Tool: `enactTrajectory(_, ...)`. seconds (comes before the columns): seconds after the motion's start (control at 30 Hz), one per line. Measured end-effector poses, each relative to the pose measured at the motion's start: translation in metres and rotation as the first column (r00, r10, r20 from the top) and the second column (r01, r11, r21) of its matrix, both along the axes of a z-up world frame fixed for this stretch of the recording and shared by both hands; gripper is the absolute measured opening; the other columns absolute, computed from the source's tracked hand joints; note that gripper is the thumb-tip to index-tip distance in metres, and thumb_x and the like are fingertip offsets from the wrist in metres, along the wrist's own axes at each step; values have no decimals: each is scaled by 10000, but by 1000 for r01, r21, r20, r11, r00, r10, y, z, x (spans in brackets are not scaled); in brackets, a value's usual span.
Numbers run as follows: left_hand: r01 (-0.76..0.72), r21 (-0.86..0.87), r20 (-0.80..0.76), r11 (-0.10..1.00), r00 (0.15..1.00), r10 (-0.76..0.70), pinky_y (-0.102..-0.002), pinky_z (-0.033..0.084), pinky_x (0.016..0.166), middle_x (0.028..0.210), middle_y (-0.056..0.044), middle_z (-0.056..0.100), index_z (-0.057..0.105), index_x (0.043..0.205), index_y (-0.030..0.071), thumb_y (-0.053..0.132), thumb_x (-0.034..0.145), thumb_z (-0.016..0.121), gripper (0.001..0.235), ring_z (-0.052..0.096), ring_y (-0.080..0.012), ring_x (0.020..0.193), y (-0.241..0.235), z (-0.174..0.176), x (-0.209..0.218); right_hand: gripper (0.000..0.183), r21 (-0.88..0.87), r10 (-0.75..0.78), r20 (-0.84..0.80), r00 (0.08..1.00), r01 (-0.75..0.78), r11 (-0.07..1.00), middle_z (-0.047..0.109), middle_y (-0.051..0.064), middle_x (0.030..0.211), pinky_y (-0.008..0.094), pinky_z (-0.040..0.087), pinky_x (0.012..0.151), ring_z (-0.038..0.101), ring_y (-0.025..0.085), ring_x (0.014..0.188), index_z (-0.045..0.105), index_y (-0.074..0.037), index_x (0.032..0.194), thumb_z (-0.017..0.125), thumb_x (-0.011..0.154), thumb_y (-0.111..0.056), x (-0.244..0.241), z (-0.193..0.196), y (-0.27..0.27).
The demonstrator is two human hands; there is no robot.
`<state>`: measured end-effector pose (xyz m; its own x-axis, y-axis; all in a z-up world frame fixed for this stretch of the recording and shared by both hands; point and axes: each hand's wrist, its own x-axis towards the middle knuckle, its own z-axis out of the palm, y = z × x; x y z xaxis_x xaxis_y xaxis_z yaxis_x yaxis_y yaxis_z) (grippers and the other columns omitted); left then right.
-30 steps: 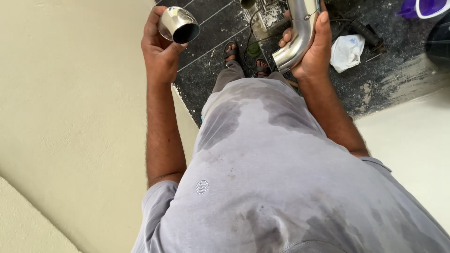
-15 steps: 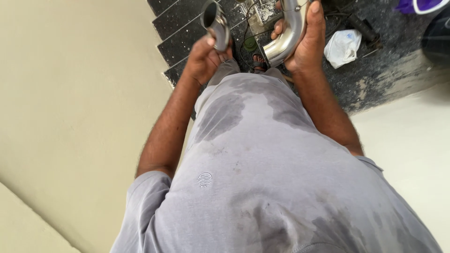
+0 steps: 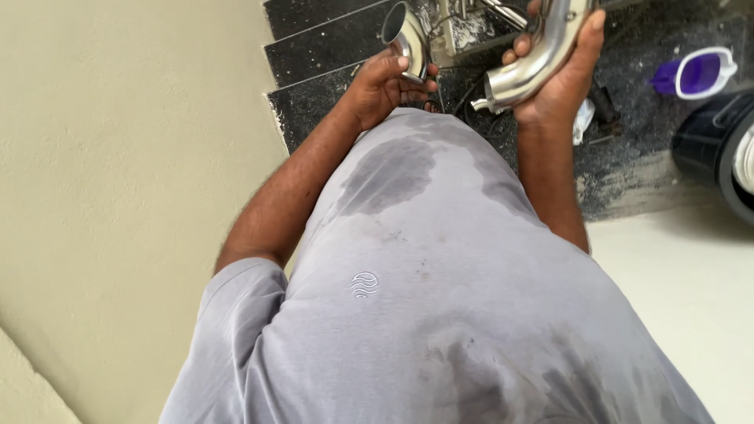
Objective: Fitting and aligning stainless steel handrail segments on a staircase.
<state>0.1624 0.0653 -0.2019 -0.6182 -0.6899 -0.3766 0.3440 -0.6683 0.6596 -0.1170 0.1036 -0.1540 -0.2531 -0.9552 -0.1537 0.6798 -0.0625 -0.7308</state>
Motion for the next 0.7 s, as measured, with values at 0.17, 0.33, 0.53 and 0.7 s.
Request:
enactTrajectory(0.17,84,-38,-7,996,996,-84,-537,627,1034,1243,-258,683,456,1374,-43,221,893,745,620,724,-349,1168,-1,23,-8,722,3,-1,7,1000,1,1000,678,199,1159,375,655,678,699,213,817,554,20,1387,608,1032,-606,-8,-8,0)
enactTrajectory(0.33,141,-8,-16,990,990,-141,-538,637,1024,1235,-278,673,430,1377,-41,203,886,733,626,719,-361,1171,-2,35,-18,715,5,-13,-29,999,13,1000,684,212,1158,385,658,676,714,220,833,560,24,1361,619,1025,-604,-4,-3,-1)
enactTrajectory(0.53,138,14,-40,990,990,-137,-556,634,1019,1255,-303,671,451,1360,-70,232,917,750,614,723,-382,1178,-4,32,-20,701,-2,-23,-45,999,23,1000,672,205,1160,397,660,675,721,229,829,543,21,1333,631,1020,-601,1,-5,0)
enactTrajectory(0.7,127,-9,-44,992,991,-127,-558,646,1010,1261,-289,669,488,1333,-63,234,926,762,574,722,-365,1179,-2,30,-22,700,-7,-24,-30,999,24,1000,633,186,1131,412,660,680,721,241,834,532,21,1339,637,1027,-597,-1,-13,1)
